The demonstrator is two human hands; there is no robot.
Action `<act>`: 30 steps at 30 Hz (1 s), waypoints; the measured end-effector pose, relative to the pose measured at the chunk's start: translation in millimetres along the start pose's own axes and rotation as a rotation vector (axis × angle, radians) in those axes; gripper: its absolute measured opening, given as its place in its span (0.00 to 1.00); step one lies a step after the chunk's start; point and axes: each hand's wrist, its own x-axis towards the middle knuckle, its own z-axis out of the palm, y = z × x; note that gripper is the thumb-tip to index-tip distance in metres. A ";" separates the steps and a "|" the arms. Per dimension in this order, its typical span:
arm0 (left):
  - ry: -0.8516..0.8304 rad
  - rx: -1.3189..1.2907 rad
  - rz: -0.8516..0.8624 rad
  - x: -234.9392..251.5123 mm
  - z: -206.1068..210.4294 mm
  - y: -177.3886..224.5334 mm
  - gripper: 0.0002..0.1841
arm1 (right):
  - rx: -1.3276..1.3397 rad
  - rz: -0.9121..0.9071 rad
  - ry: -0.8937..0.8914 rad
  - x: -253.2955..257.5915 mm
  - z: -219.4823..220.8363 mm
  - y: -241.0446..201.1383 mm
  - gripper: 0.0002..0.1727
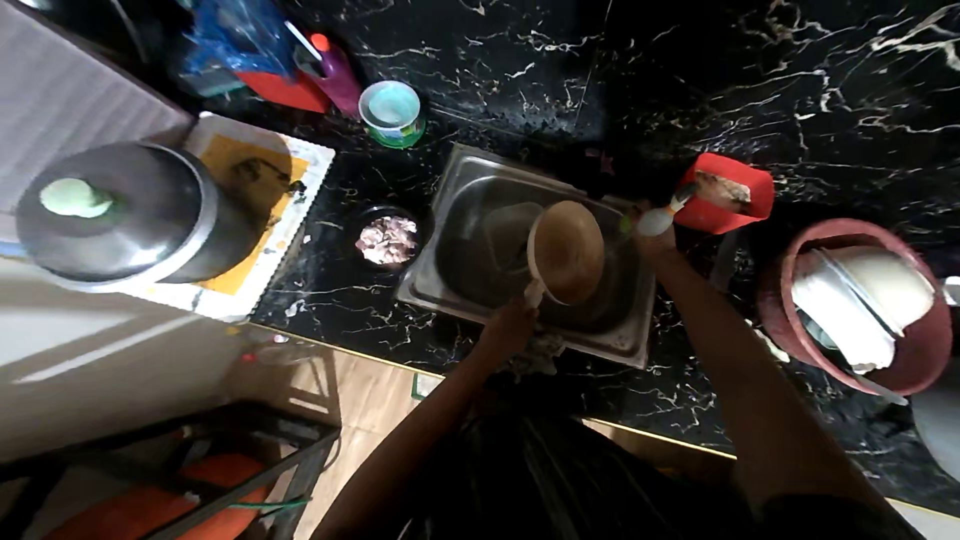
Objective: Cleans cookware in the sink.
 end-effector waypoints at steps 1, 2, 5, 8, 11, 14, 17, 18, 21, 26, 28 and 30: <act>-0.023 -0.034 0.000 4.7 3.2 -0.3 0.25 | 0.011 0.036 -0.027 -11.3 -6.3 -4.3 0.24; -0.037 -0.072 0.004 11.2 7.9 -2.8 0.25 | -0.005 0.078 -0.112 -24.2 -13.5 -9.5 0.25; -0.078 -0.127 0.018 29.1 19.6 -11.6 0.25 | 0.011 0.178 -0.308 -50.3 -15.8 -17.8 0.27; -0.140 -0.125 0.017 34.5 19.1 -15.0 0.25 | 0.179 0.277 -0.336 -70.1 -20.9 -22.5 0.34; -0.185 -0.141 0.016 39.9 17.3 -20.8 0.26 | 0.432 0.372 -0.370 -82.1 -20.1 -18.2 0.40; -0.206 -0.128 0.004 44.6 14.3 -18.6 0.26 | 0.576 0.399 -0.370 -88.7 -17.5 -15.6 0.40; -0.231 -0.082 0.012 49.7 8.0 -13.0 0.26 | 0.657 0.415 -0.387 -92.4 -18.2 -18.0 0.41; -0.234 -0.075 0.027 52.9 6.2 -13.0 0.26 | 0.686 0.421 -0.391 -92.7 -19.7 -20.0 0.40; -0.256 -0.065 0.013 57.4 0.3 -11.8 0.26 | 0.734 0.447 -0.400 -91.2 -19.7 -22.2 0.38; -0.278 -0.158 -0.014 61.1 0.1 -15.3 0.25 | 0.785 0.401 -0.329 -91.8 -19.3 -21.9 0.35; -0.254 -0.168 -0.014 57.9 -2.6 -15.4 0.25 | 0.822 0.402 -0.328 -92.9 -21.1 -22.8 0.30; -0.216 -0.163 -0.024 54.6 -10.8 -15.2 0.26 | 0.904 0.409 -0.337 -94.2 -27.1 -23.5 0.28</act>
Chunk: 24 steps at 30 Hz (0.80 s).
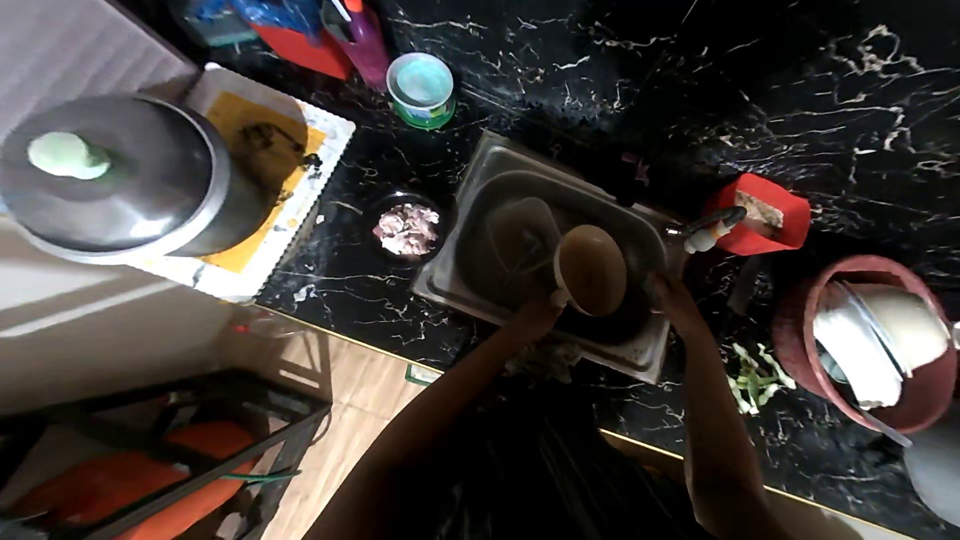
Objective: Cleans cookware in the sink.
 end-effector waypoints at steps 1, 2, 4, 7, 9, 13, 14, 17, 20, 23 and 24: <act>0.016 0.010 0.011 0.5 -4.7 -2.4 0.26 | 0.054 -0.012 -0.023 -3.1 -2.1 -1.0 0.28; 0.026 0.032 0.019 2.9 -10.2 -5.3 0.27 | 0.133 -0.026 -0.048 -5.9 -3.5 -0.4 0.28; 0.036 0.061 0.034 9.2 -19.6 -10.9 0.28 | 0.317 -0.067 -0.090 -8.4 -1.4 4.5 0.29; 0.047 0.019 0.063 16.7 -24.0 -17.3 0.26 | -0.070 -0.047 -0.015 0.1 11.5 11.9 0.30; 0.065 0.009 0.100 19.0 -21.6 -20.2 0.24 | -0.482 -0.009 0.065 4.9 28.8 5.2 0.35; 0.028 0.022 0.124 17.9 -19.9 -20.4 0.24 | -0.522 0.067 0.227 17.8 51.8 -25.1 0.34; 0.009 0.010 0.124 20.7 -19.4 -23.0 0.24 | -0.348 0.063 0.266 23.8 54.4 -36.1 0.32; -0.054 -0.060 0.117 26.3 -17.7 -30.4 0.24 | 0.173 0.010 0.173 42.8 71.7 -90.4 0.32; -0.112 -0.163 0.150 30.6 -17.7 -42.1 0.24 | 0.129 -0.188 -0.018 76.5 109.6 -168.3 0.31; -0.164 -0.353 0.189 34.1 -18.1 -62.0 0.20 | -0.022 -0.538 -0.090 121.7 167.1 -253.9 0.27; -0.179 -0.424 0.195 33.5 -20.3 -67.6 0.19 | -0.048 -0.668 -0.069 135.6 188.1 -280.4 0.26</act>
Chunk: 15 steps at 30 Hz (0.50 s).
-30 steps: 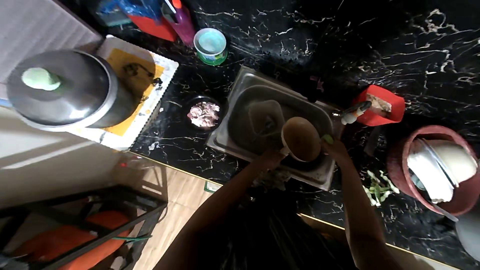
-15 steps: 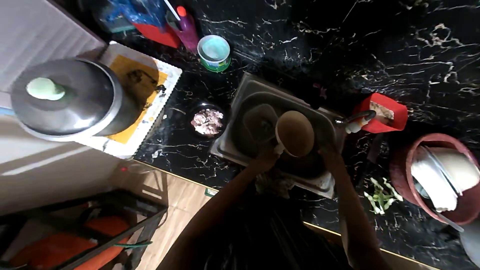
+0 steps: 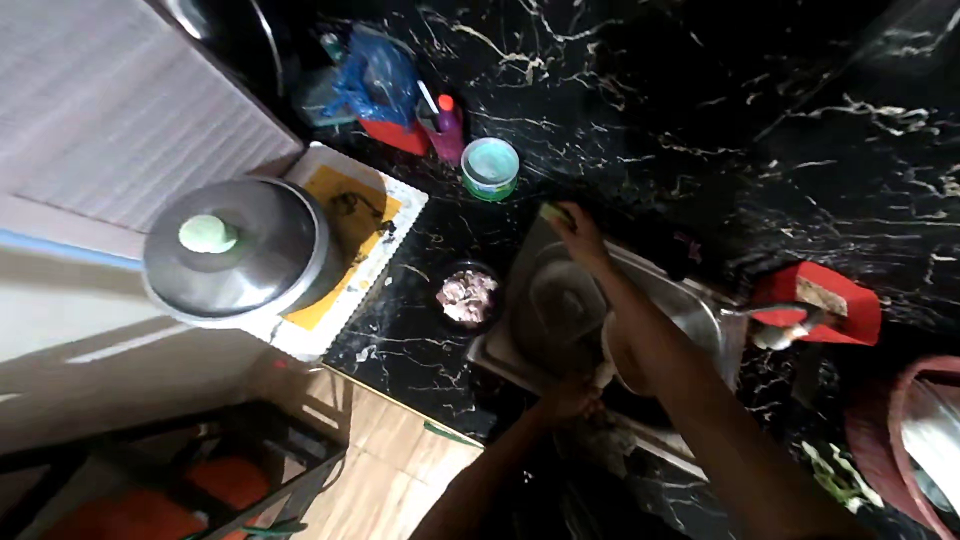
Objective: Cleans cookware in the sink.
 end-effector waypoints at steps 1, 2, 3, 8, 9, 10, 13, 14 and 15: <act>-0.003 -0.074 0.002 -2.0 -4.0 -3.6 0.18 | -0.035 -0.131 0.038 28.7 19.3 -8.7 0.25; -0.004 -0.137 0.009 -2.9 -7.4 -7.1 0.17 | -0.072 -0.243 0.077 56.4 37.3 -15.4 0.24; -0.005 -0.177 0.012 -3.5 -10.1 -8.8 0.17 | -0.141 -0.310 0.086 81.5 52.1 -22.8 0.23; -0.075 -0.273 0.004 -1.9 -14.6 -11.7 0.17 | -0.398 -0.211 -0.205 157.2 97.4 -42.9 0.11; -0.090 -0.279 0.004 0.6 -16.2 -11.9 0.16 | -0.381 -0.137 -0.240 168.6 99.6 -45.2 0.11; -0.102 -0.287 0.000 2.2 -18.2 -11.9 0.16 | -0.382 -0.087 -0.251 179.2 101.9 -47.0 0.10; -0.149 -0.332 -0.002 3.4 -19.0 -16.2 0.16 | -0.508 -0.047 -0.196 189.1 112.6 -52.9 0.12; -0.168 -0.344 -0.003 4.1 -20.3 -17.1 0.16 | -0.560 -0.039 -0.157 189.6 117.7 -55.3 0.15; -0.178 -0.350 0.000 5.5 -21.1 -18.5 0.15 | -0.602 -0.025 -0.118 190.6 123.4 -58.5 0.19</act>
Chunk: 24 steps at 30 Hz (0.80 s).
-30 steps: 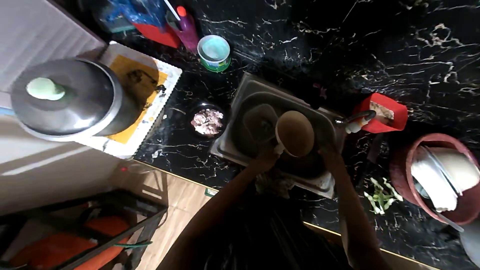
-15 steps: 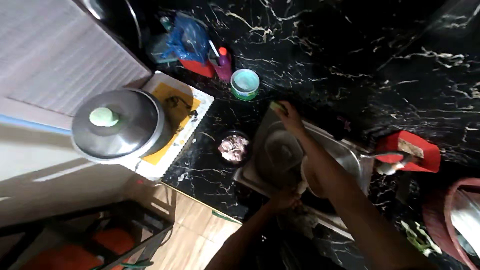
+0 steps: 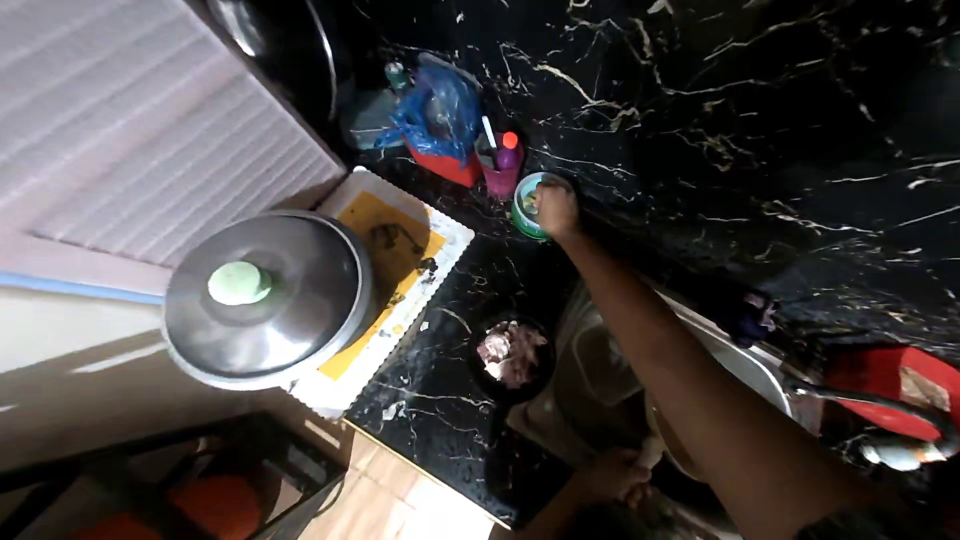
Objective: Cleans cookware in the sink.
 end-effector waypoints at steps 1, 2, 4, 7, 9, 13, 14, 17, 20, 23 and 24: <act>-0.005 0.003 0.004 0.6 -0.5 -1.2 0.14 | -0.037 0.034 0.020 0.2 2.4 -5.2 0.22; -0.008 0.007 0.012 0.5 -0.8 -1.6 0.14 | -0.052 0.082 0.034 0.1 3.6 -9.6 0.24; -0.009 0.005 0.025 0.3 -1.1 -4.1 0.14 | -0.012 0.187 0.063 1.7 3.7 -13.9 0.26; -0.006 0.015 0.035 4.7 -1.7 -6.8 0.14 | 0.105 0.245 0.055 5.0 -4.9 -11.2 0.24; -0.012 0.018 0.035 6.8 -1.6 -10.4 0.14 | 0.192 0.192 -0.038 -0.9 -19.0 -6.8 0.26; -0.016 0.017 0.031 6.7 -0.2 -6.8 0.13 | 0.125 -0.029 -0.187 -8.5 -28.5 -2.3 0.23; -0.022 0.010 0.028 6.3 -0.8 -7.9 0.14 | 0.100 -0.047 -0.154 -7.8 -21.6 -0.2 0.22; -0.028 0.010 0.021 7.7 -4.2 -8.4 0.14 | 0.071 -0.020 -0.017 1.6 -5.6 1.7 0.11; -0.030 0.025 0.018 4.7 -3.0 -6.7 0.14 | -0.039 0.107 0.000 7.9 -1.1 -10.8 0.17; -0.009 0.041 0.027 3.3 -1.8 -2.8 0.12 | -0.022 0.244 0.033 9.1 -3.8 -21.5 0.22; -0.012 0.041 0.032 4.8 -1.2 -4.2 0.12 | 0.025 0.269 0.046 10.1 -5.1 -20.8 0.24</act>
